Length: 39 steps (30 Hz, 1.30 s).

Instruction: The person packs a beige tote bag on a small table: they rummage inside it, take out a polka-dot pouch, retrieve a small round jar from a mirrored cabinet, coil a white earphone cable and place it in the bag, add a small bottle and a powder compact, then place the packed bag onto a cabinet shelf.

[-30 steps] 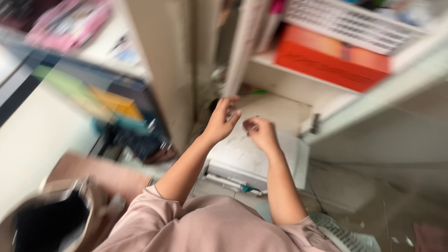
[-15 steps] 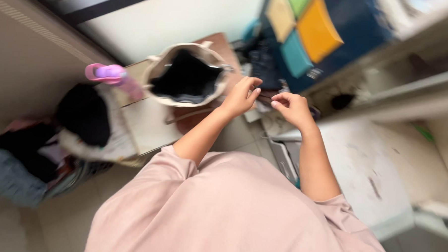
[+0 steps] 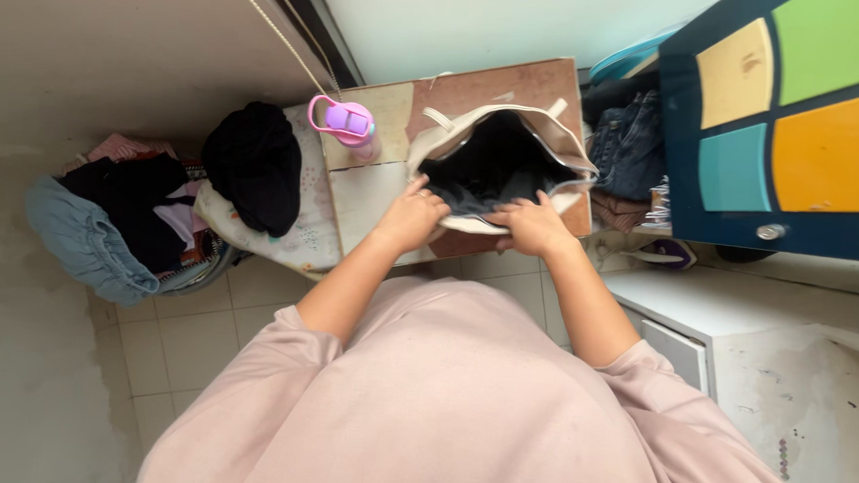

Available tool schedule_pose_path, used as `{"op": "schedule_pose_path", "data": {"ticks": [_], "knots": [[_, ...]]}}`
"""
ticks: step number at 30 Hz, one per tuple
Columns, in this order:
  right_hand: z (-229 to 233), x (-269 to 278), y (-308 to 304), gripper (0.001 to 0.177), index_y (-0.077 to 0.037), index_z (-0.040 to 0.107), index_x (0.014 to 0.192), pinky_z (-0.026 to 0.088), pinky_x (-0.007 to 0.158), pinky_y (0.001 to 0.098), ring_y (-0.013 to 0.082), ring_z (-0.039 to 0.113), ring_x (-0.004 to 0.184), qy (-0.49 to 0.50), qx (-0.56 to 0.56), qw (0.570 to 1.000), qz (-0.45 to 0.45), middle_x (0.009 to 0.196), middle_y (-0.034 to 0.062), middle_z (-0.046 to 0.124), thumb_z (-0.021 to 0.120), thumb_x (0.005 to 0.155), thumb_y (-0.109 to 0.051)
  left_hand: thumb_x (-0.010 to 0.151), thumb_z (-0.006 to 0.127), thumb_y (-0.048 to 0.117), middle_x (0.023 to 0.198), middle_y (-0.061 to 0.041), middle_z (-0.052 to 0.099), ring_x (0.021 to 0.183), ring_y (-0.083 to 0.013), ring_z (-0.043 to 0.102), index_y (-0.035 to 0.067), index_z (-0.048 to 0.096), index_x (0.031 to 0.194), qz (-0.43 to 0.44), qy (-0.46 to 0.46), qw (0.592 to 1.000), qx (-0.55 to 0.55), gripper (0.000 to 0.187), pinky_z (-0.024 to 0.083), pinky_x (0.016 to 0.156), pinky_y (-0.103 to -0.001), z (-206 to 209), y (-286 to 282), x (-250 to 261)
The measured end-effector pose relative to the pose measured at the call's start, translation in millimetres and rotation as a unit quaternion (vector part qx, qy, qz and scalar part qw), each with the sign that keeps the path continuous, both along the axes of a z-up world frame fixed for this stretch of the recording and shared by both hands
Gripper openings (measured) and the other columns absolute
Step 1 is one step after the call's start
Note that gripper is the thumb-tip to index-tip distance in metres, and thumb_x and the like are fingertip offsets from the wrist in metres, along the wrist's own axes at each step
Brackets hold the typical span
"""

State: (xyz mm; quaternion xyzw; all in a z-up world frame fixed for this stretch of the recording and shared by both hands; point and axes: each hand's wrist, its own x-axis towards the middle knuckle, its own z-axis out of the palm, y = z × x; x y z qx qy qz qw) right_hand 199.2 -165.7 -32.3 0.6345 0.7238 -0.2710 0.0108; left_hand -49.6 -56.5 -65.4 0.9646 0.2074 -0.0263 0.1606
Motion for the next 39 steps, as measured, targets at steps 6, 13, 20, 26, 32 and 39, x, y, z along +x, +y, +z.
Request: {"op": "schedule_pose_path", "data": {"ticks": [6,13,20,26,32,39], "knots": [[-11,-2,3,0.044,-0.026,0.079,0.116,0.032,0.118,0.0529,0.0234,0.065,0.117,-0.053,-0.078,0.994,-0.055,0.116,0.0027,0.076,0.065,0.083,-0.001,0.082,0.07,0.015,0.091,-0.005,0.072,0.102,-0.0243,0.067,0.014,0.074,0.087,-0.008,-0.023,1.0,-0.015,0.006,0.036,0.119,-0.041,4,3,3],[42,17,31,0.043,-0.017,0.074,0.122,0.05,0.102,0.0422,0.0302,0.065,0.115,0.037,-0.106,0.993,-0.035,0.12,0.0091,0.073,0.081,0.079,-0.023,0.085,0.079,0.013,0.11,-0.009,0.069,0.114,-0.0308,0.062,0.005,0.071,0.105,0.089,-0.358,0.917,-0.149,0.023,0.041,0.11,-0.041,45,10,-9],[80,7,61,0.055,-0.011,0.067,0.13,0.052,0.098,0.0402,0.0282,0.065,0.116,0.138,-0.102,0.985,-0.026,0.127,0.0128,0.069,0.084,0.08,-0.026,0.071,0.094,0.022,0.138,-0.025,0.041,0.131,-0.0431,0.04,-0.003,0.033,0.142,0.574,-0.463,0.673,0.059,0.097,0.033,0.111,-0.052,-27,54,1],[61,1,77,0.037,-0.006,0.072,0.122,0.055,0.096,0.036,0.0226,0.072,0.109,0.209,-0.029,0.976,-0.053,0.118,0.0115,0.075,0.076,0.088,-0.021,0.057,0.1,0.025,0.131,-0.017,0.056,0.124,-0.0378,0.054,0.003,0.046,0.136,0.606,-0.388,0.691,-0.065,0.098,0.045,0.104,-0.047,-84,104,-4],[51,10,70,0.031,-0.006,0.073,0.119,0.058,0.091,0.0326,0.0176,0.073,0.103,0.275,-0.018,0.955,-0.109,0.113,0.0082,0.077,0.074,0.091,-0.018,0.06,0.096,0.021,0.116,-0.012,0.068,0.107,-0.034,0.069,0.007,0.062,0.12,0.505,-0.442,0.741,-0.029,0.071,0.056,0.092,-0.043,-41,99,-10],[96,27,50,0.036,-0.009,0.07,0.127,0.06,0.089,0.0321,0.0181,0.074,0.1,0.325,0.108,0.921,-0.186,0.116,0.0064,0.076,0.075,0.092,-0.017,0.071,0.098,0.025,0.113,-0.01,0.062,0.105,-0.0288,0.067,0.007,0.061,0.119,0.333,-0.538,0.773,0.041,0.064,0.056,0.089,-0.039,140,81,44]]}}
